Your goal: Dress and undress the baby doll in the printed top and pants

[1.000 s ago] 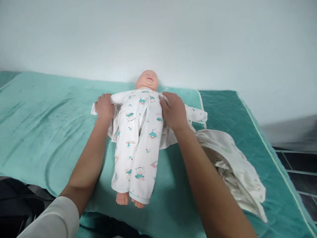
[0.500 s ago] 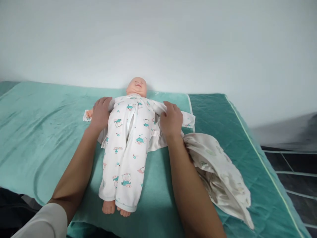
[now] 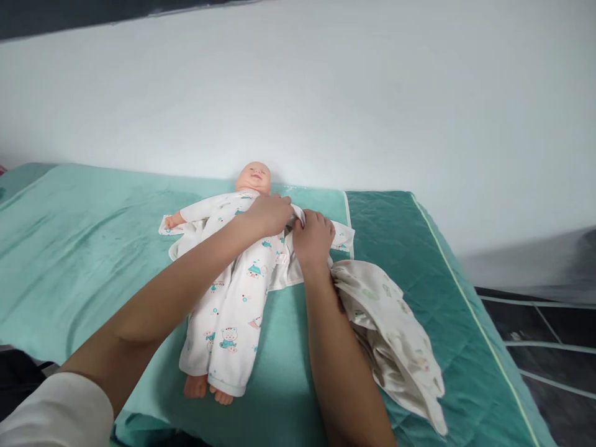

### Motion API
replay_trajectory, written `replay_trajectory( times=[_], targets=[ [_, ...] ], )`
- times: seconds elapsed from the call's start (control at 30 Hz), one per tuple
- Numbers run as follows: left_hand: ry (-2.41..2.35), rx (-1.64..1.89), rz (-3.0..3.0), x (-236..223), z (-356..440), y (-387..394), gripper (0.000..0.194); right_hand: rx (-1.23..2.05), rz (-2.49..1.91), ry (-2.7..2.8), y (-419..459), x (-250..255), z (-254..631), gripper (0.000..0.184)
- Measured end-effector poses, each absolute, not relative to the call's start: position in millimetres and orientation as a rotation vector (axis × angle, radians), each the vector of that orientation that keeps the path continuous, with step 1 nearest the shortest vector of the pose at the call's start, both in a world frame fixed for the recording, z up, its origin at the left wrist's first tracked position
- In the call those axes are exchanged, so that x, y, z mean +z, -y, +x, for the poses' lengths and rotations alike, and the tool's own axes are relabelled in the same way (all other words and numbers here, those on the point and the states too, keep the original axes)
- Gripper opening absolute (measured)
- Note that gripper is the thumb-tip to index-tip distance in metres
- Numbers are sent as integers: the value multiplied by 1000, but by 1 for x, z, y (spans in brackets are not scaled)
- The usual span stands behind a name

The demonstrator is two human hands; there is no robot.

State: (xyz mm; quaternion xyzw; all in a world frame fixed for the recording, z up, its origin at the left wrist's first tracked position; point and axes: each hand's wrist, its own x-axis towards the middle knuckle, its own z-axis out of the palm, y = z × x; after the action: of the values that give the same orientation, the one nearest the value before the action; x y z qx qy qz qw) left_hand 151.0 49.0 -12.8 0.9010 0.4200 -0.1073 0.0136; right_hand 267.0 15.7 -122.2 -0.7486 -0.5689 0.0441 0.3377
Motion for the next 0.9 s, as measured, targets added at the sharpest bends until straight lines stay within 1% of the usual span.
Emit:
replay_trajectory(
  times=[0.1, 0.2, 0.4, 0.47, 0.6, 0.9],
  targets=[
    [-1372, -385, 2799, -26, 171, -55, 37, 138, -1950, 1476, -16, -121, 268, 38],
    [-1464, -424, 2791, -34, 175, -61, 39, 152, -1963, 1455, -18, -121, 273, 38],
    [-1532, -482, 2810, -29, 166, -72, 42, 210, -2039, 1340, -18, -118, 283, 35],
    [-1511, -501, 2812, -31, 169, -73, 43, 207, -2049, 1341, -18, -117, 282, 35],
    [-1380, -490, 2864, -40, 180, -73, 37, 209, -2056, 1388, -18, -116, 279, 34],
    [-1427, -481, 2864, -45, 186, -78, 44, 198, -2018, 1373, -22, -121, 286, 38]
  ],
)
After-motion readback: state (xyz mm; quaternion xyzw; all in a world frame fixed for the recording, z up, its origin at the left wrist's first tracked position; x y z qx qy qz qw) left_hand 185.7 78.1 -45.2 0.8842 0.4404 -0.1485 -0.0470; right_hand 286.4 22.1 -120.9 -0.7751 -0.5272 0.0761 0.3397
